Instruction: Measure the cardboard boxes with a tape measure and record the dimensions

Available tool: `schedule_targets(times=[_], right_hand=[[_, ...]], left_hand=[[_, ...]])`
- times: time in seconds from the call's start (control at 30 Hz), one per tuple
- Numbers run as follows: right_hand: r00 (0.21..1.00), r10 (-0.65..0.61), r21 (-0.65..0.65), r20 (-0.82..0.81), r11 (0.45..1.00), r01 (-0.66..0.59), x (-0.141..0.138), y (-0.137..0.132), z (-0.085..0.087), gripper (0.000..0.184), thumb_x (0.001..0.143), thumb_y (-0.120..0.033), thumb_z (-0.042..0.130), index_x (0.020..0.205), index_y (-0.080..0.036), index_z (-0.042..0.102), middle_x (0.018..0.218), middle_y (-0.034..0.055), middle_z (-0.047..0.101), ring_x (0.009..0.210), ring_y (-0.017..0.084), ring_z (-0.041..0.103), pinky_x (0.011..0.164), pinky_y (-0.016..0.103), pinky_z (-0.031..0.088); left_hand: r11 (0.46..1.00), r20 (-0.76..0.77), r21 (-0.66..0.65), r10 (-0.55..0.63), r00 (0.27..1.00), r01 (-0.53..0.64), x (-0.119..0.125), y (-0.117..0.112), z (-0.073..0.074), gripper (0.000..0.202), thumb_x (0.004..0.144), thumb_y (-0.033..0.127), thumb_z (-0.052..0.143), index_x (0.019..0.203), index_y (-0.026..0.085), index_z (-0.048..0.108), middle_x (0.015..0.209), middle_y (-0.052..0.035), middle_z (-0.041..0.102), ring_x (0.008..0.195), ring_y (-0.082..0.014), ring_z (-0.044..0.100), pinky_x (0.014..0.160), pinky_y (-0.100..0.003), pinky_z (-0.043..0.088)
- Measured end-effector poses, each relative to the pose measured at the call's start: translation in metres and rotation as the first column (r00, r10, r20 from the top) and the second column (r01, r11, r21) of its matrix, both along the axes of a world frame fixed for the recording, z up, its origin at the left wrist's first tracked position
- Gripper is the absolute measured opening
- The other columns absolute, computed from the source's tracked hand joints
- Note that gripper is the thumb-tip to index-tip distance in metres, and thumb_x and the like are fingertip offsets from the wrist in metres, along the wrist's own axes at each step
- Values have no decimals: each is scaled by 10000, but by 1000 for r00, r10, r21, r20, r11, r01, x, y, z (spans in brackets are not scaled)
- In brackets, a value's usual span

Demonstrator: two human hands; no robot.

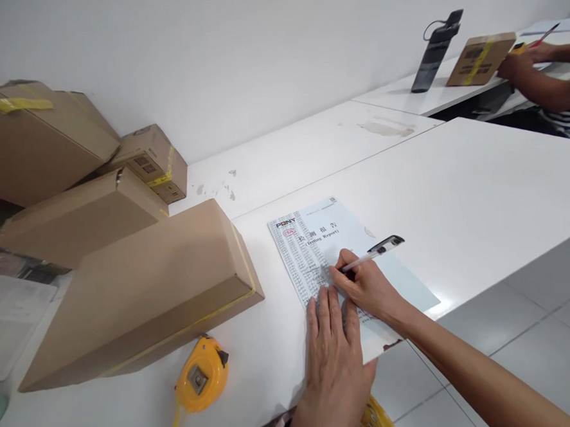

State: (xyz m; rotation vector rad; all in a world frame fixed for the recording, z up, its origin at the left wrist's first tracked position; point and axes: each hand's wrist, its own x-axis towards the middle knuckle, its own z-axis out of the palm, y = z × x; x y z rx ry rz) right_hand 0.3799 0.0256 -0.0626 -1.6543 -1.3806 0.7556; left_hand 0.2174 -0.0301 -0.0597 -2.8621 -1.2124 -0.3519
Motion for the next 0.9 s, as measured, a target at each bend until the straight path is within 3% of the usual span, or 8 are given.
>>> schedule_targets(times=[0.9], right_hand=[[999, -2, 4, 40, 1000, 2, 0, 0, 0, 291, 963, -369, 550, 714, -240, 473, 612, -47, 424, 539, 122, 344, 506, 286, 303]], left_hand=[[1000, 8, -1, -4, 1000, 4, 0, 2, 0, 910, 847, 514, 766, 1535, 36, 413, 1609, -293, 386, 1520, -391, 335, 1221, -548, 390]])
